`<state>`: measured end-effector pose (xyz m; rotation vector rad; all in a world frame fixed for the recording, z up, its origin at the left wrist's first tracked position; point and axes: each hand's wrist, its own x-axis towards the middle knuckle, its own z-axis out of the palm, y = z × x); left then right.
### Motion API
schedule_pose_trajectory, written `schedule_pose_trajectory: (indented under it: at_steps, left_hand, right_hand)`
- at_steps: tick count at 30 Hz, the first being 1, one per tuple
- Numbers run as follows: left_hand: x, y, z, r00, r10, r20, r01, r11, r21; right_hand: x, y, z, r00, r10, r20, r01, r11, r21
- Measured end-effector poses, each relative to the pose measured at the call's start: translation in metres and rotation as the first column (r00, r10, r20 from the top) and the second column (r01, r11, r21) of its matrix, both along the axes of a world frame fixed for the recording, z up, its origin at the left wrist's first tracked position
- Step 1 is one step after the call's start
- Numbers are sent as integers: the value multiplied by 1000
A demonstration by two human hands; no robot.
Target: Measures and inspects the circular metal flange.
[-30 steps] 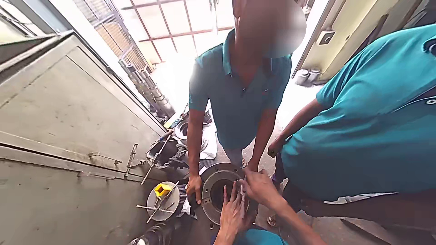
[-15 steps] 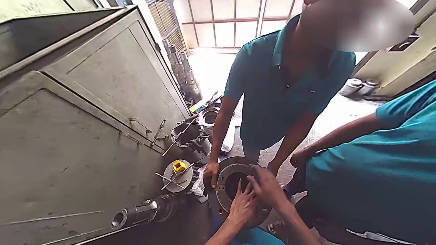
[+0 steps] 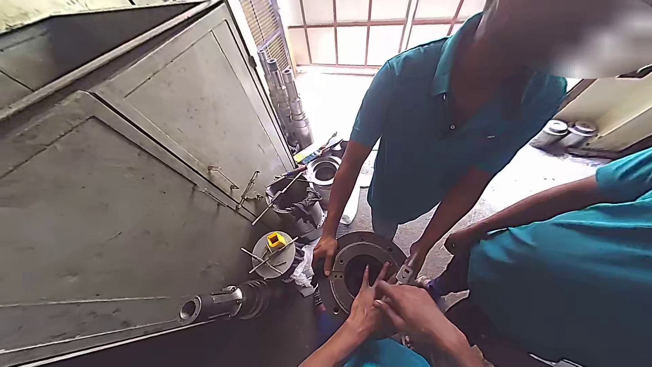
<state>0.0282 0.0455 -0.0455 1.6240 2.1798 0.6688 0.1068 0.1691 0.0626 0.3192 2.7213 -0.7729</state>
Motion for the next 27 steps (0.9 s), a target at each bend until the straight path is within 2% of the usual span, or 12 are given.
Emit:
schedule_pose_trajectory:
  at_steps: [3,6,7,9,11,13,14,17,20,21,24,27]
  left_hand:
    - [-1,5,6,989,-79,-123,66,992,-108]
    - [0,4,6,990,-67,-122,59,996,-65]
    - [-1,4,7,991,-74,-109,65,994,-82]
    - [-3,3,10,992,-84,-95,75,993,-95]
    - [-1,1,8,996,-27,-84,28,1000,1]
    - [0,0,-2,1000,17,25,-18,999,42]
    - [-2,0,-1,999,9,46,-10,1000,19]
    - [-2,4,15,997,-67,-45,62,992,-114]
    - [-2,4,14,997,-67,-46,62,992,-107]
    - [-4,3,11,997,-63,-46,57,992,-108]
    - [-3,5,9,993,-88,-81,75,987,-143]
    - [-2,4,12,991,-82,-108,65,987,-147]
  right_hand:
    - [15,24,9,961,-275,32,262,939,221]
    - [-7,35,18,907,-421,26,387,855,347]
    - [-15,33,22,907,-420,28,386,857,342]
    - [-22,25,20,943,-333,23,319,920,227]
    - [-16,15,7,989,-149,2,149,989,8]
    - [-3,7,-2,998,-34,44,37,996,-78]
    - [5,6,-2,997,-52,61,56,997,-61]
    - [19,20,14,966,-247,74,238,965,113]
    - [2,35,29,902,-342,262,271,923,272]
    - [-5,37,27,891,-375,257,303,911,278]
    - [-18,31,12,887,-450,105,419,879,229]
    - [-24,16,-6,925,-380,-19,378,913,153]
